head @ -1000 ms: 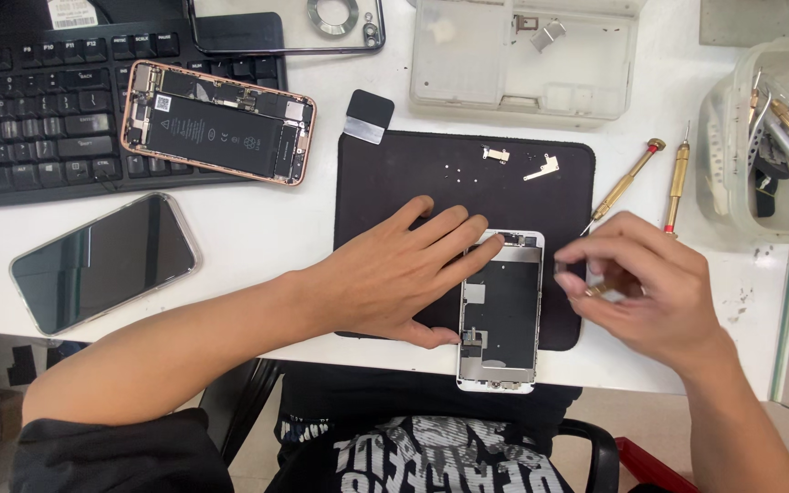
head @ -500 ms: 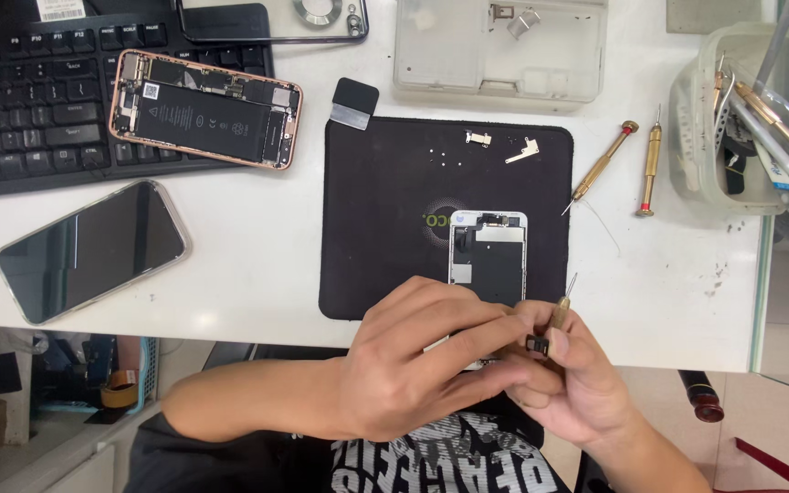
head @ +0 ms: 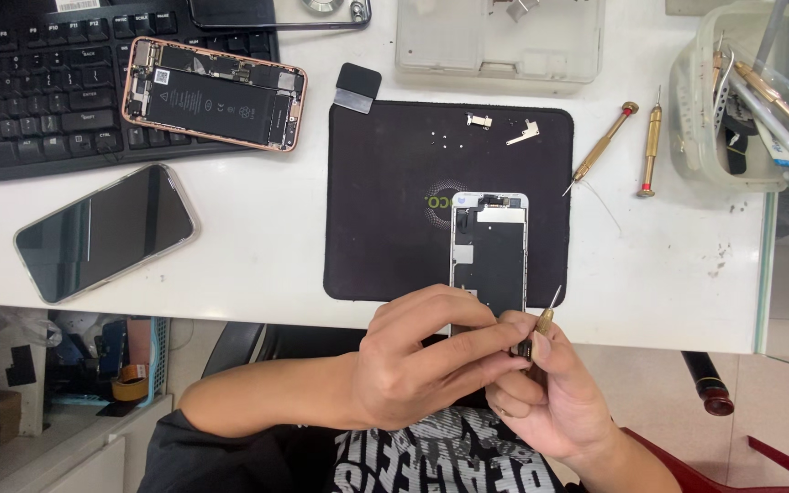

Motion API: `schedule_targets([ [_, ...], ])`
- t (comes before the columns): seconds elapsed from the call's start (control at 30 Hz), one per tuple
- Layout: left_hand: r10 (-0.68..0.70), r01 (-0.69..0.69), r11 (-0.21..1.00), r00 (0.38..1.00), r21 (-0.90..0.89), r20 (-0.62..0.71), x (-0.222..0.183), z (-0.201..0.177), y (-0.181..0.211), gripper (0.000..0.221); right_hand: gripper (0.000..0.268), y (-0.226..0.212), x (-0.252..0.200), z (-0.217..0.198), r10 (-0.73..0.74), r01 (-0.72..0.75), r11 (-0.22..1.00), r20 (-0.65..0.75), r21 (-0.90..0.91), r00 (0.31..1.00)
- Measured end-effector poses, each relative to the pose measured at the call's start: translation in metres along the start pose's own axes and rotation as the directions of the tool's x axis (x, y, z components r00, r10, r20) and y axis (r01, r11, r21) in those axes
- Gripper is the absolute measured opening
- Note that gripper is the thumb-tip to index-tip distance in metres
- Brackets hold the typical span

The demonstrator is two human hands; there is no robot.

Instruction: The person disassembles a smartphone, removes internal components, and searches through a parts bin to find a replacement. They then install the new component and reassemble the device using a screwdriver and a prying tool.

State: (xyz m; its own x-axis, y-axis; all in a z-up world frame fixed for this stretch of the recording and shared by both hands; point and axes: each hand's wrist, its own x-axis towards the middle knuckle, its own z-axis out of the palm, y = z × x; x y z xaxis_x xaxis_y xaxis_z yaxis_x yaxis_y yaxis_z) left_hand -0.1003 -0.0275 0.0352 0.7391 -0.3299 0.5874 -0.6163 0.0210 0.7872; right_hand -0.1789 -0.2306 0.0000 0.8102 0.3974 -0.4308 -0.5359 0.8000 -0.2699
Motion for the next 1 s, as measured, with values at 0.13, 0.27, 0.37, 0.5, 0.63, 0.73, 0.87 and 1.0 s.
schedule_targets([
  [0.13, 0.006, -0.006, 1.0, 1.0, -0.005, 0.0, -0.001, -0.001, 0.003, 0.034, 0.029, 0.003, -0.003, -0.001, 0.007, -0.007, 1.0, -0.013, 0.021, 1.0],
  [0.27, 0.016, -0.016, 1.0, 1.0, -0.018, 0.004, -0.002, -0.002, 0.004, 0.033, 0.027, 0.003, -0.006, -0.005, 0.007, -0.007, 1.0, -0.004, 0.008, 1.0],
  [0.37, 0.01, -0.009, 1.0, 1.0, -0.021, 0.007, -0.003, -0.001, 0.004, 0.032, 0.027, 0.003, -0.005, -0.004, -0.025, 0.024, 0.999, -0.018, -0.048, 1.0],
  [0.5, 0.003, -0.002, 0.999, 1.0, 0.05, -0.01, 0.001, -0.006, 0.001, 0.033, 0.039, -0.008, -0.002, 0.006, -0.14, 0.112, 0.951, -0.081, -0.289, 0.987],
  [0.63, -0.05, 0.057, 0.984, 0.998, 0.171, -0.046, 0.006, -0.017, -0.011, 0.03, 0.029, -0.027, 0.005, 0.023, -0.422, 0.266, 0.55, 0.012, -0.792, 0.907],
  [0.73, -0.156, 0.165, 0.979, 0.985, 0.116, -0.079, 0.005, -0.02, -0.015, 0.027, 0.02, -0.036, 0.008, 0.04, -0.592, 0.19, 0.15, 0.066, -0.97, 0.803],
  [0.87, -0.37, 0.364, 0.924, 0.928, -0.119, -0.036, -0.007, -0.017, -0.008, 0.027, 0.017, -0.03, 0.012, 0.055, -0.632, 0.215, -0.106, 0.233, -0.971, 0.739],
  [1.0, -0.508, 0.486, 0.813, 0.861, -0.32, 0.019, -0.016, -0.005, -0.003, 0.026, 0.017, -0.021, 0.017, 0.064, -0.596, 0.331, -0.156, 0.356, -0.931, 0.72],
])
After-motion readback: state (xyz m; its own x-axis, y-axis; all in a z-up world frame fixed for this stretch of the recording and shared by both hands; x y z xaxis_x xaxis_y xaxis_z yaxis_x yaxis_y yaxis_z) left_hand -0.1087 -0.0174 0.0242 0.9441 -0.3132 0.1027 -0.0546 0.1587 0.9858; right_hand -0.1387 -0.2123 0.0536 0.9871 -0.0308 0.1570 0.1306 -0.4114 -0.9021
